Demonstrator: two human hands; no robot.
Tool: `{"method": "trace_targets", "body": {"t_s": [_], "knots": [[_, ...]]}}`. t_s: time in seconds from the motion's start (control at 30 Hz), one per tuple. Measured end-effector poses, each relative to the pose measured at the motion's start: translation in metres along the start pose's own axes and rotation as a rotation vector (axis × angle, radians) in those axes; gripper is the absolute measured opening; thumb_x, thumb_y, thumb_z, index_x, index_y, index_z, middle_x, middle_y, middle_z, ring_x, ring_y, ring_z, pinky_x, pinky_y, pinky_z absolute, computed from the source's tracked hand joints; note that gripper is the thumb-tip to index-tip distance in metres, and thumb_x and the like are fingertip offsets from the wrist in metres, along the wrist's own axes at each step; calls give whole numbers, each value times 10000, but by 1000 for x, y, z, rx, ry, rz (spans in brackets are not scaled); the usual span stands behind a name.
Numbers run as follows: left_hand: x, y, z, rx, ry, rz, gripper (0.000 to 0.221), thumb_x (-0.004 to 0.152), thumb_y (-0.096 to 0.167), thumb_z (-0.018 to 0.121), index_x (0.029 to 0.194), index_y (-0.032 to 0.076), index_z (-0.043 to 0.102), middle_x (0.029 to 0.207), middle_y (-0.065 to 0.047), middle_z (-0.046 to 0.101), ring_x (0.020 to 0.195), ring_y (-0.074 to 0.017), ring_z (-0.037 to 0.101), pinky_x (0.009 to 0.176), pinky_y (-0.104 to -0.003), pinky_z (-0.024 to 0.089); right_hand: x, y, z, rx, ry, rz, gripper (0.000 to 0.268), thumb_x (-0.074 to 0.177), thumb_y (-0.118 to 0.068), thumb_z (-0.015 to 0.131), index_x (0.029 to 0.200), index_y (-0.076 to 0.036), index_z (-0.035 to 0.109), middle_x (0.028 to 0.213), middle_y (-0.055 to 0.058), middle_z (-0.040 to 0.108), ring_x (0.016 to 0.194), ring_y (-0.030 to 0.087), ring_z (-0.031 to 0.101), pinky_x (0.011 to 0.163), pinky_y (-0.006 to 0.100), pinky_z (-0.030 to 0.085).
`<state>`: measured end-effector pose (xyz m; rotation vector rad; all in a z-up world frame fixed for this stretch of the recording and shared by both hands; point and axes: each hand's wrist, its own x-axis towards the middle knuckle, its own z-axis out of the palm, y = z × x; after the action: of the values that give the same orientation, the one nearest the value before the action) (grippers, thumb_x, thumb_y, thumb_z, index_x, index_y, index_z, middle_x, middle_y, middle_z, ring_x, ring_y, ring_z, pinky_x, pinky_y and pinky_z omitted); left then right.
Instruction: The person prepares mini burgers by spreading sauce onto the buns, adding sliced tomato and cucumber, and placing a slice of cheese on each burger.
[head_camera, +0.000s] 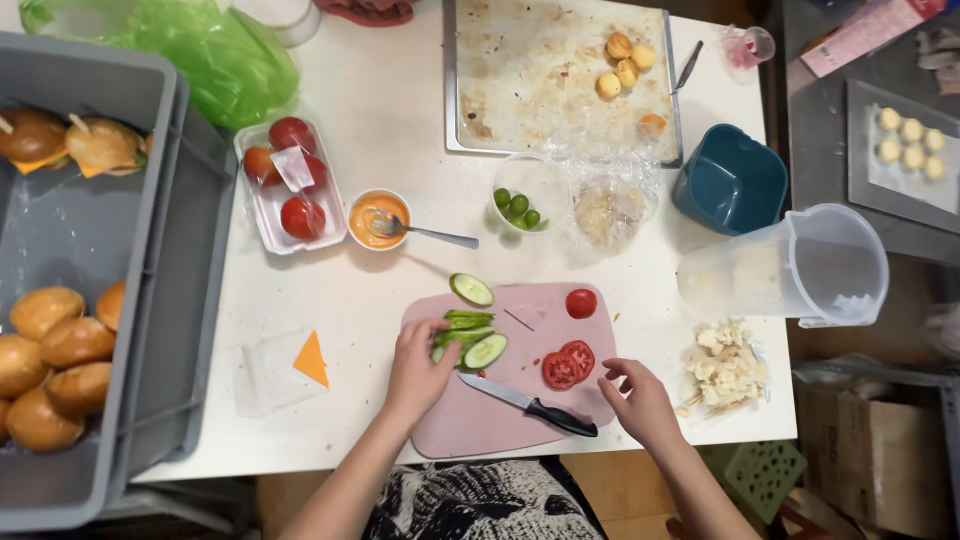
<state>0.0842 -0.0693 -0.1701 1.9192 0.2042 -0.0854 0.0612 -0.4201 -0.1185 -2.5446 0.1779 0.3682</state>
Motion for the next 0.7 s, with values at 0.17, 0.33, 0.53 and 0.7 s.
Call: {"method": "trace_targets", "body": {"t_s": [0.17,0.33,0.53,0.7], "knots": [[33,24,21,186,93,186,288,824,168,769,1087,73,701,1176,-127,647,1117,-333,609,977,-425,492,8,9,7,111,-35,12,291,858,-175,730,1130,-73,719,949,46,745,692,175,649,633,322,553],[34,-43,-47,287,303,31,251,901,188,749,1137,104,734,1210,-102,681,1178,-306,628,1050,-400,504,13,-21,32,325,-162,-232,234,865,-126,734,1093,-70,735,876,32,746,692,121,655,640,271,539],[-41,-109,-146,704,504,-377,557,863,247,744,1320,-37,600,1356,-223,541,1214,-413,518,1000,-455,453,2,-95,61,375,-409,-384,213,837,-131,751,1035,-55,730,897,25,721,692,122,664,596,260,526],[-60,-120,-153,804,623,-429,522,854,290,762,1272,0,646,1261,-201,596,1152,-399,549,942,-468,477,14,-164,95,315,-661,-496,215,893,-167,706,1091,-82,717,913,14,699,763,89,662,574,248,549]]}}
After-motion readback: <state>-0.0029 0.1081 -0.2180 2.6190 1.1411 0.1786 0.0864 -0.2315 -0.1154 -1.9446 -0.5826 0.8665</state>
